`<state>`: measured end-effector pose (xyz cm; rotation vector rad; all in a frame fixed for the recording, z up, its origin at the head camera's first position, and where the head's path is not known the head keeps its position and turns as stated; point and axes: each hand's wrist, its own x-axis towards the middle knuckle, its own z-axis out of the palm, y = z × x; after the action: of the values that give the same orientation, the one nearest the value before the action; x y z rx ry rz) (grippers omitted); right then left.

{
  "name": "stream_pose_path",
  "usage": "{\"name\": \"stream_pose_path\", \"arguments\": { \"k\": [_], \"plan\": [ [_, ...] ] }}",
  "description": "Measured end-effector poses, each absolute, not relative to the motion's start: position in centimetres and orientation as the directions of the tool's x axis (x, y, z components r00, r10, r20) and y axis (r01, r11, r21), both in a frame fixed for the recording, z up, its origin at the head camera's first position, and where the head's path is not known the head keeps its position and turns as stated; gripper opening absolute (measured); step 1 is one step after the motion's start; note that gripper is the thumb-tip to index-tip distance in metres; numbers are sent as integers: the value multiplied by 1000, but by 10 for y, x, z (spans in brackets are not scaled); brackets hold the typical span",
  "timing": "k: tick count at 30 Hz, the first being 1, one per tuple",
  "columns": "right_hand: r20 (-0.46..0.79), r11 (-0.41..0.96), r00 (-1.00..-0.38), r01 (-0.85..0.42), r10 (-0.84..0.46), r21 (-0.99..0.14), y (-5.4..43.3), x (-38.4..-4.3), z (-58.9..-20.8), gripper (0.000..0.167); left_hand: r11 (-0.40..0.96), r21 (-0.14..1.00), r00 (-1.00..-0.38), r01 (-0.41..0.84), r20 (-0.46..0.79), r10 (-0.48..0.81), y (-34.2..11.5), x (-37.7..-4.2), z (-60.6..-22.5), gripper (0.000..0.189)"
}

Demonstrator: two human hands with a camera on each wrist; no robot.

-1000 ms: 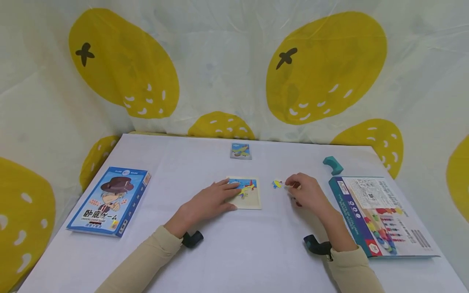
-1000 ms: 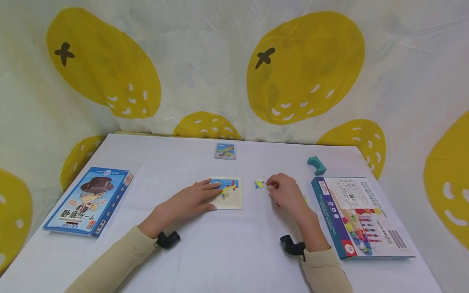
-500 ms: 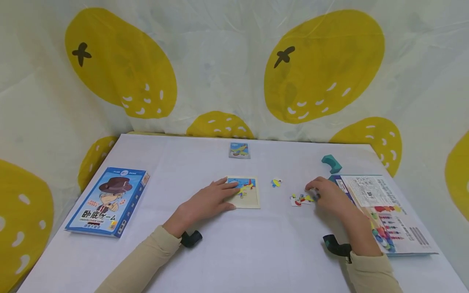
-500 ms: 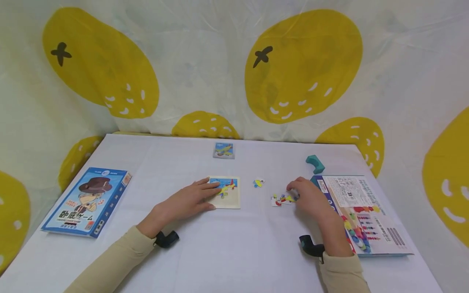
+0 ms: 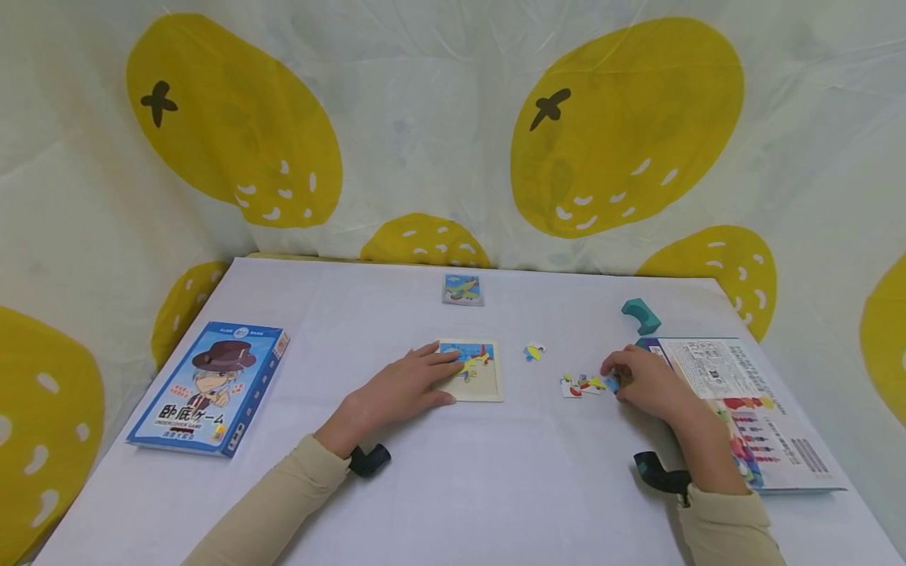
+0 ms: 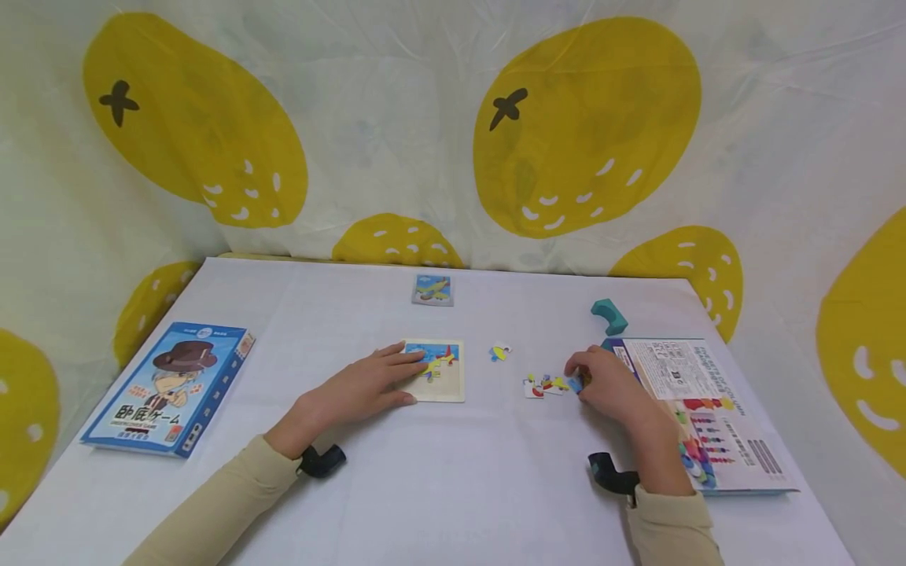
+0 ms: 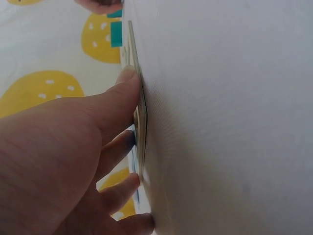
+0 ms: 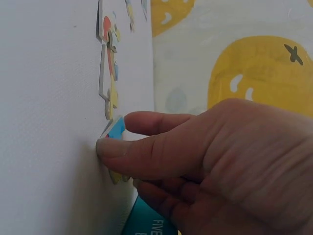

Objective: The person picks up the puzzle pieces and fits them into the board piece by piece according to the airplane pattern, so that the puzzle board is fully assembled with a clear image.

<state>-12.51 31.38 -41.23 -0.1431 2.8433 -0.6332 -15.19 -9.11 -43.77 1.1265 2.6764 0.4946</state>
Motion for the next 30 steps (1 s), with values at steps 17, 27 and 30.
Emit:
{"name": "stream_pose_path", "arguments": {
  "k": [17, 27, 30],
  "plan": [
    [-183, 857, -970, -45, -161, -513, 324, -120, -410, 24, 664, 372, -695, 649, -65, 716, -90, -152, -439, 61],
    [-179, 823, -973, -22, -149, -568, 319, -123, -408, 26, 663, 371, -696, 650, -57, 716, -90, -152, -439, 61],
    [-168, 810, -975, -19, -145, -586, 317, -124, -409, 28, 665, 370, -698, 649, -59, 714, -90, -152, -439, 61]
  ]
}}
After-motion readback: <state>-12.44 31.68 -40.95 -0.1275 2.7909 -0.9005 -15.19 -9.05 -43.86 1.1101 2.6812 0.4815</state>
